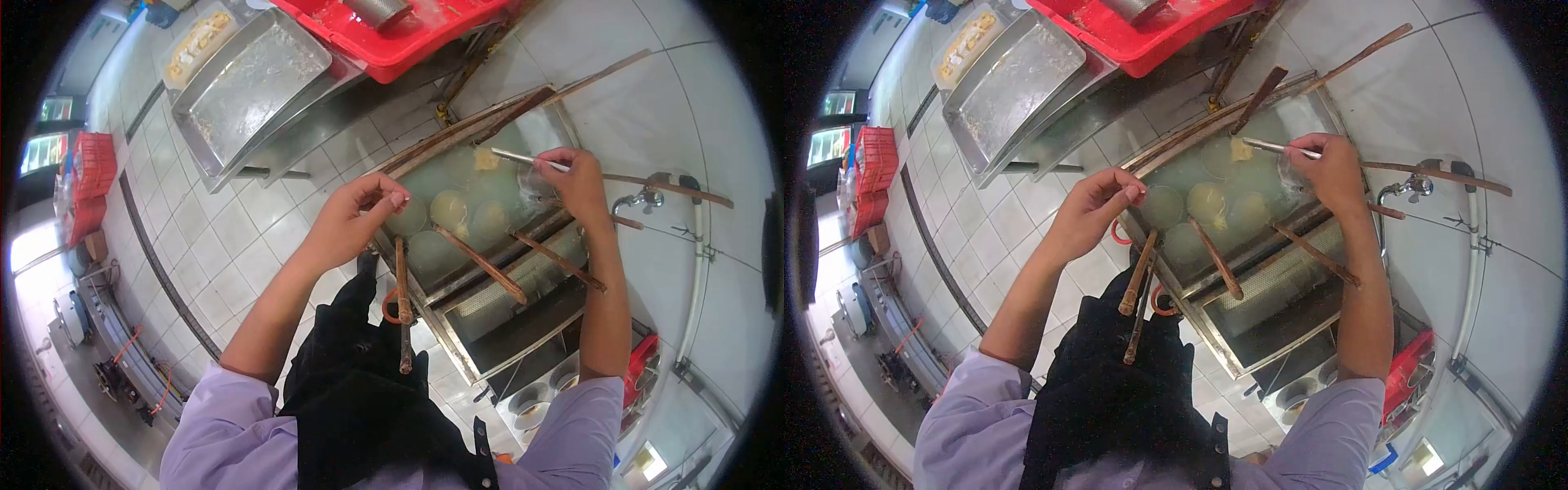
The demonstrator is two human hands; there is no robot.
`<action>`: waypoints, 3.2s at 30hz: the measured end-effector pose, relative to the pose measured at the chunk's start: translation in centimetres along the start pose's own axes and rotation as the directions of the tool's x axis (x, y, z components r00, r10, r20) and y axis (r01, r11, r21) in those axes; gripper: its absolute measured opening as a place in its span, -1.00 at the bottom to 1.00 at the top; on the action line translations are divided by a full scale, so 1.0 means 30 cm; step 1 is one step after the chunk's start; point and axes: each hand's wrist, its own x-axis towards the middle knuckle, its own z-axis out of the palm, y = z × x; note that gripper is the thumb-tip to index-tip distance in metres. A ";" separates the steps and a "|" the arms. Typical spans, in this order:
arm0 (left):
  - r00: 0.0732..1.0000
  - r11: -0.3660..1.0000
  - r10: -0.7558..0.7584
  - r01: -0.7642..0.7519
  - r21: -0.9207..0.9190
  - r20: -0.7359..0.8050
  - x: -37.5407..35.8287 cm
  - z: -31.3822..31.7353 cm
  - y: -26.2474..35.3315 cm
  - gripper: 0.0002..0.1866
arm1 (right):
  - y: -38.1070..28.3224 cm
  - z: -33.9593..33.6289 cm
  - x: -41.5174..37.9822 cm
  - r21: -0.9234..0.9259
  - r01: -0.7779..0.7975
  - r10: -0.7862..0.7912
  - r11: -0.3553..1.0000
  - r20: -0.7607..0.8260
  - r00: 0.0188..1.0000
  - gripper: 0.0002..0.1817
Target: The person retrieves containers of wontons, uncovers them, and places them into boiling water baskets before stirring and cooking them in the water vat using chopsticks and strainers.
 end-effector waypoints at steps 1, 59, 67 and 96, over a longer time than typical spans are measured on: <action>1.000 1.000 -0.010 0.010 0.007 -0.006 -0.001 0.001 -0.001 -0.80 | -0.009 0.004 0.000 0.037 -0.012 0.011 0.999 0.015 1.000 -0.70; 0.692 0.325 -0.626 -0.189 0.927 0.361 -1.028 0.576 -0.282 -0.72 | 1.047 0.023 -2.932 0.758 -0.219 0.659 0.615 -0.646 -0.386 -0.58; 0.601 0.261 0.517 -0.789 0.556 0.610 -1.086 1.505 0.431 -0.61 | 1.520 -0.505 -3.213 0.279 -0.760 0.129 0.588 -0.959 -0.252 -0.57; -0.026 -0.184 0.952 -0.845 0.502 0.305 -1.114 0.948 0.838 -0.57 | 0.644 0.454 -2.093 -0.003 -0.487 0.464 0.873 -0.297 0.834 -0.73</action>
